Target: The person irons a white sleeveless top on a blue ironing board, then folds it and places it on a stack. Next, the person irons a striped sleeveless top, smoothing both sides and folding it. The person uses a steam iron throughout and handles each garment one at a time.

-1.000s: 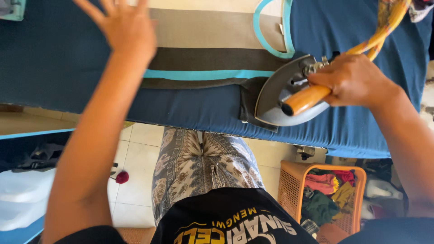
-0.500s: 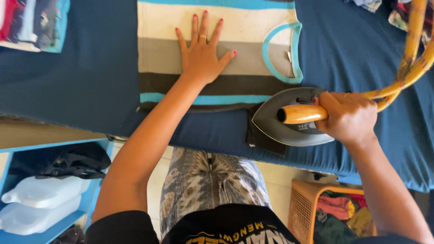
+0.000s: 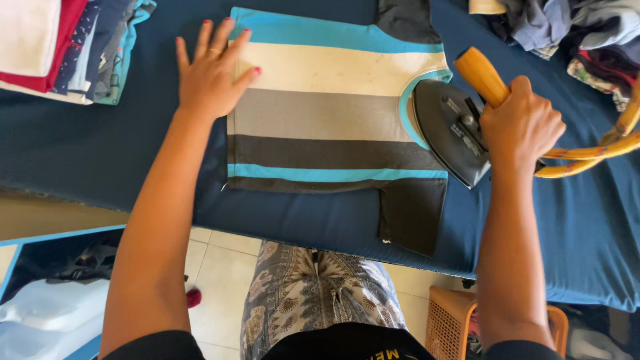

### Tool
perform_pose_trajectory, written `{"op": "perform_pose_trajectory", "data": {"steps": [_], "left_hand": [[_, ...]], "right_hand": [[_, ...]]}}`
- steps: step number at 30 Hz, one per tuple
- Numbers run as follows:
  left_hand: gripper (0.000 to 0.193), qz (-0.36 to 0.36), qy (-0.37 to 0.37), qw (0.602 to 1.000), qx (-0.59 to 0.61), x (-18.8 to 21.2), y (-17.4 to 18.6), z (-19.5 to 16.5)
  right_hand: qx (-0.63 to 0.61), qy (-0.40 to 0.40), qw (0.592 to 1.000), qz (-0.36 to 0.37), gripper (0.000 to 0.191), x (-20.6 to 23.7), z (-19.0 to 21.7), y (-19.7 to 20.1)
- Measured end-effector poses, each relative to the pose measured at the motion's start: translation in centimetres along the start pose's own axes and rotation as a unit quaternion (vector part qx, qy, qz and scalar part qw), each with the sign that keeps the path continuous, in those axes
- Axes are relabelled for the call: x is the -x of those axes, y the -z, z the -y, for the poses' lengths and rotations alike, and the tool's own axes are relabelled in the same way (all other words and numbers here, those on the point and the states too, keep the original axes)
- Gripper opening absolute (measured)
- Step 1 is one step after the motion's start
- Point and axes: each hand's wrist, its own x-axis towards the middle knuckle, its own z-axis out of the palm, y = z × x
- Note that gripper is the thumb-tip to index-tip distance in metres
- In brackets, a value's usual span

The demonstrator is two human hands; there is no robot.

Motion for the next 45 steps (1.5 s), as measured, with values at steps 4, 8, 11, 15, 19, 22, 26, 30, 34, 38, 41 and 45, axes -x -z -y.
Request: {"op": "perform_pose_trajectory", "data": {"steps": [4,8,11,15,19,22,26,30,34,38,41,45], "left_hand": [[0.066,-0.057,-0.018,0.998,0.006,0.4,-0.6,1.0],[0.065,-0.055,0.002,0.998,0.012,0.3,-0.9,0.9],[0.065,-0.058,0.001,0.998,0.010,0.2,-0.6,0.8],[0.063,-0.054,0.001,0.998,0.020,0.2,-0.5,0.8],[0.062,-0.052,0.000,0.998,0.024,0.3,-0.5,1.0],[0.061,-0.054,-0.001,0.998,0.025,0.3,-0.6,1.2],[0.061,-0.056,-0.005,0.998,0.026,0.2,-0.8,1.4],[0.061,-0.052,-0.012,0.999,0.013,0.5,-1.4,1.6],[0.076,-0.080,-0.022,0.996,0.035,0.3,-1.4,1.8],[0.088,-0.079,0.043,0.991,0.098,-2.4,0.2,2.0],[0.079,-0.035,0.088,0.989,0.111,-6.1,1.7,1.7],[0.060,0.079,0.135,0.986,0.053,-11.3,2.6,0.2]], "right_hand": [[-0.001,0.006,1.000,-0.012,0.012,-0.9,0.5,-0.5],[-0.104,0.083,0.990,0.054,0.016,-0.1,0.5,0.4],[-0.099,0.118,0.985,0.085,0.017,-0.6,0.6,0.4],[-0.040,0.087,0.989,0.111,0.024,-3.1,1.0,-1.0],[-0.046,0.054,0.987,0.143,0.021,-3.7,0.6,-1.8],[-0.065,0.053,0.976,0.201,0.026,-2.5,-1.4,-1.6],[-0.031,0.017,0.974,0.225,0.023,0.2,-6.3,-2.0],[0.041,0.000,0.981,0.191,0.021,2.3,-10.9,-4.0],[0.013,-0.035,0.971,0.236,0.024,0.1,-12.6,-3.8],[0.008,0.066,0.989,0.131,0.060,-4.3,-11.8,1.1],[-0.138,0.053,0.985,0.086,0.052,-6.7,-6.3,2.0],[-0.320,0.004,0.897,0.304,0.055,-12.3,4.4,-4.5]]}}
